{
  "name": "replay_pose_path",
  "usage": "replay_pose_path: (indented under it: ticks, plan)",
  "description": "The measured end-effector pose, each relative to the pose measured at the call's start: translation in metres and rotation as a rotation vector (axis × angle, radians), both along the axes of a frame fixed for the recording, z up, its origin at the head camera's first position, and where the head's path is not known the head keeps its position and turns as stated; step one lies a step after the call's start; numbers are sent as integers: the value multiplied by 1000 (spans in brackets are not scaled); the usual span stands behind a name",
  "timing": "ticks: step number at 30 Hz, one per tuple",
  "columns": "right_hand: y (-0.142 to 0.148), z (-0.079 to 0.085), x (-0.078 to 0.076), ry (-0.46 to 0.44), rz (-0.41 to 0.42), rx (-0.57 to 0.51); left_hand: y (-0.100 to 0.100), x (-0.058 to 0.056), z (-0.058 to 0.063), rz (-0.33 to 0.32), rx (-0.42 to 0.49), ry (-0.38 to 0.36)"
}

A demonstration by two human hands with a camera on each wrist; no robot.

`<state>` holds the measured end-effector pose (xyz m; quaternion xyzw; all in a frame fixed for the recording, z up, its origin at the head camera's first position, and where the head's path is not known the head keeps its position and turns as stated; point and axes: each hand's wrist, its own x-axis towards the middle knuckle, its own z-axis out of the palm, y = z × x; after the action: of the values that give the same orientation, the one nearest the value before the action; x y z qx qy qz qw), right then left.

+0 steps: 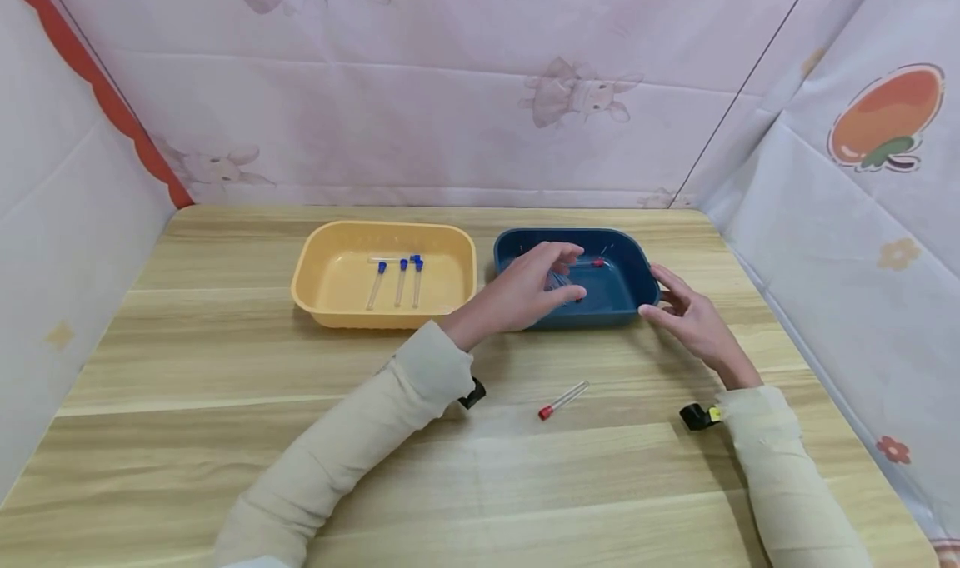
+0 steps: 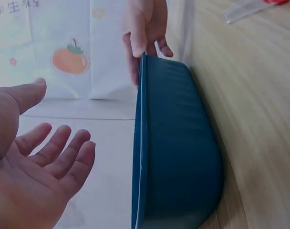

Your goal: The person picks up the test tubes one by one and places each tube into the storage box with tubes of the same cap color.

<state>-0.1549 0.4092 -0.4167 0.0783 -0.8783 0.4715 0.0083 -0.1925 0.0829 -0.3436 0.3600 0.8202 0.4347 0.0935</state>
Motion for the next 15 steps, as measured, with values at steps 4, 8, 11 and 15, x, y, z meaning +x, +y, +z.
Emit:
replay_pose_path:
  ticks: [4, 8, 11, 15]
  plan:
    - [0, 1, 0, -4, 0, 1, -7, 8, 0, -76, 7, 7]
    - [0, 1, 0, -7, -2, 4, -13, 14, -3, -144, -20, -8]
    - [-1, 1, 0, -6, -6, 9, -16, 19, -8, -183, -45, -15]
    - [-1, 2, 1, -5, -7, 11, -17, 24, -16, -230, -75, -33]
